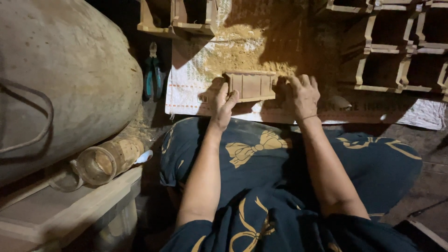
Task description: The person sits on the floor and cleans a small wooden frame using a white tool. They repeatedly rub the tool along the frame's edges and surfaces, then rotate the frame to access different sides. The person continues this process throughout the clip.
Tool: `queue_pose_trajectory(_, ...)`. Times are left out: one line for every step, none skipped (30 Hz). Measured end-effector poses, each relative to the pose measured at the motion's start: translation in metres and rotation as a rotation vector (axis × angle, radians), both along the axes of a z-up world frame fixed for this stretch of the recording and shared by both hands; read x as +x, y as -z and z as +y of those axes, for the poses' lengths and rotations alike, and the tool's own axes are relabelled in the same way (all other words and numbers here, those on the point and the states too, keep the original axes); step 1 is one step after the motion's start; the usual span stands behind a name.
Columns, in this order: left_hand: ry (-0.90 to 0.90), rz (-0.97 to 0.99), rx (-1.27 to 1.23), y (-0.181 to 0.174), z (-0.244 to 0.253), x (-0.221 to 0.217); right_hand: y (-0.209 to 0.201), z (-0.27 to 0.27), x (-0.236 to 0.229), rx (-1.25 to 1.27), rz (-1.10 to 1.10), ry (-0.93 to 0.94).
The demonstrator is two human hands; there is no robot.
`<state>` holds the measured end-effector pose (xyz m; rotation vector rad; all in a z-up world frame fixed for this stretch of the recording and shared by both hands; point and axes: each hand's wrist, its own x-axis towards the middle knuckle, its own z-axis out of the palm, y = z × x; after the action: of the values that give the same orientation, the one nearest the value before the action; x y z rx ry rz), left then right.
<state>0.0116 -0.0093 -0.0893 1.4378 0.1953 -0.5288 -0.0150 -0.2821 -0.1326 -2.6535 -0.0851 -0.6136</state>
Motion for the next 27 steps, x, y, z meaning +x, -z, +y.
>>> queue_pose_trajectory(-0.014,-0.045,-0.031,0.005,0.003,0.000,0.012,-0.002,-0.001,-0.142,0.020,0.034)
queue_pose_trajectory(-0.028,-0.089,-0.062,0.010,0.005,0.001,0.024,-0.005,-0.002,-0.283,0.041,0.069)
queue_pose_trajectory(-0.028,-0.087,-0.062,0.029,0.010,0.002,0.030,-0.008,-0.003,-0.284,0.043,0.069)
queue_pose_trajectory(-0.013,-0.208,-0.011,0.049,0.014,0.003,0.035,-0.011,-0.004,-0.316,0.060,0.066)
queue_pose_trajectory(0.001,-0.328,0.042,0.068,0.020,0.003,0.041,-0.013,-0.005,-0.346,0.078,0.060)
queue_pose_trajectory(-0.001,-0.326,0.044,0.070,0.020,0.000,0.043,-0.010,-0.006,-0.345,0.080,0.057)
queue_pose_trajectory(-0.015,-0.327,0.065,0.072,0.020,-0.001,0.045,-0.009,-0.005,-0.157,0.104,0.075)
queue_pose_trajectory(-0.029,-0.329,0.086,0.074,0.019,-0.002,0.046,-0.008,-0.003,0.031,0.128,0.092)
queue_pose_trajectory(-0.029,-0.329,0.085,0.074,0.016,-0.001,0.037,-0.009,-0.005,0.029,0.128,0.092)
queue_pose_trajectory(-0.061,-0.331,0.094,0.075,0.014,-0.001,0.028,-0.009,-0.006,0.171,0.176,0.099)
queue_pose_trajectory(-0.093,-0.334,0.103,0.076,0.011,-0.001,0.019,-0.010,-0.007,0.313,0.225,0.104)
queue_pose_trajectory(-0.094,-0.333,0.101,0.080,0.011,0.001,0.004,-0.008,-0.005,0.311,0.225,0.104)
queue_pose_trajectory(-0.080,-0.328,0.144,0.083,0.010,0.002,-0.010,-0.006,-0.004,0.380,0.246,0.040)
queue_pose_trajectory(-0.066,-0.323,0.187,0.086,0.009,0.004,-0.025,-0.004,-0.002,0.449,0.267,-0.024)
queue_pose_trajectory(-0.068,-0.324,0.183,0.077,0.006,0.004,-0.034,0.005,-0.003,0.445,0.266,-0.024)
queue_pose_trajectory(-0.069,-0.339,0.191,0.068,0.002,0.005,-0.043,0.015,-0.003,0.515,0.263,-0.086)
queue_pose_trajectory(-0.071,-0.355,0.199,0.059,-0.001,0.005,-0.052,0.025,-0.003,0.585,0.260,-0.148)
queue_pose_trajectory(-0.072,-0.356,0.198,0.066,0.001,0.004,-0.056,0.032,-0.002,0.583,0.259,-0.149)
queue_pose_trajectory(-0.055,-0.359,0.167,0.074,0.004,0.001,-0.059,0.041,-0.001,0.530,0.192,-0.208)
queue_pose_trajectory(-0.038,-0.362,0.136,0.082,0.007,-0.001,-0.062,0.050,0.000,0.477,0.125,-0.267)
queue_pose_trajectory(-0.040,-0.362,0.135,0.072,0.006,-0.003,-0.064,0.054,0.001,0.476,0.125,-0.268)
queue_pose_trajectory(-0.024,-0.335,0.176,0.063,0.004,-0.004,-0.066,0.057,0.002,0.466,0.095,-0.290)
queue_pose_trajectory(-0.009,-0.307,0.217,0.053,0.002,-0.006,-0.069,0.061,0.003,0.456,0.064,-0.314)
queue_pose_trajectory(-0.012,-0.308,0.217,0.061,0.003,-0.004,-0.064,0.058,0.003,0.455,0.064,-0.316)
queue_pose_trajectory(0.001,-0.293,0.235,0.068,0.004,-0.003,-0.060,0.054,0.002,0.488,0.066,-0.265)
queue_pose_trajectory(0.014,-0.279,0.254,0.076,0.005,-0.002,-0.056,0.051,0.002,0.521,0.069,-0.213)
queue_pose_trajectory(0.012,-0.277,0.253,0.075,0.005,-0.001,-0.061,0.049,-0.001,0.520,0.070,-0.215)
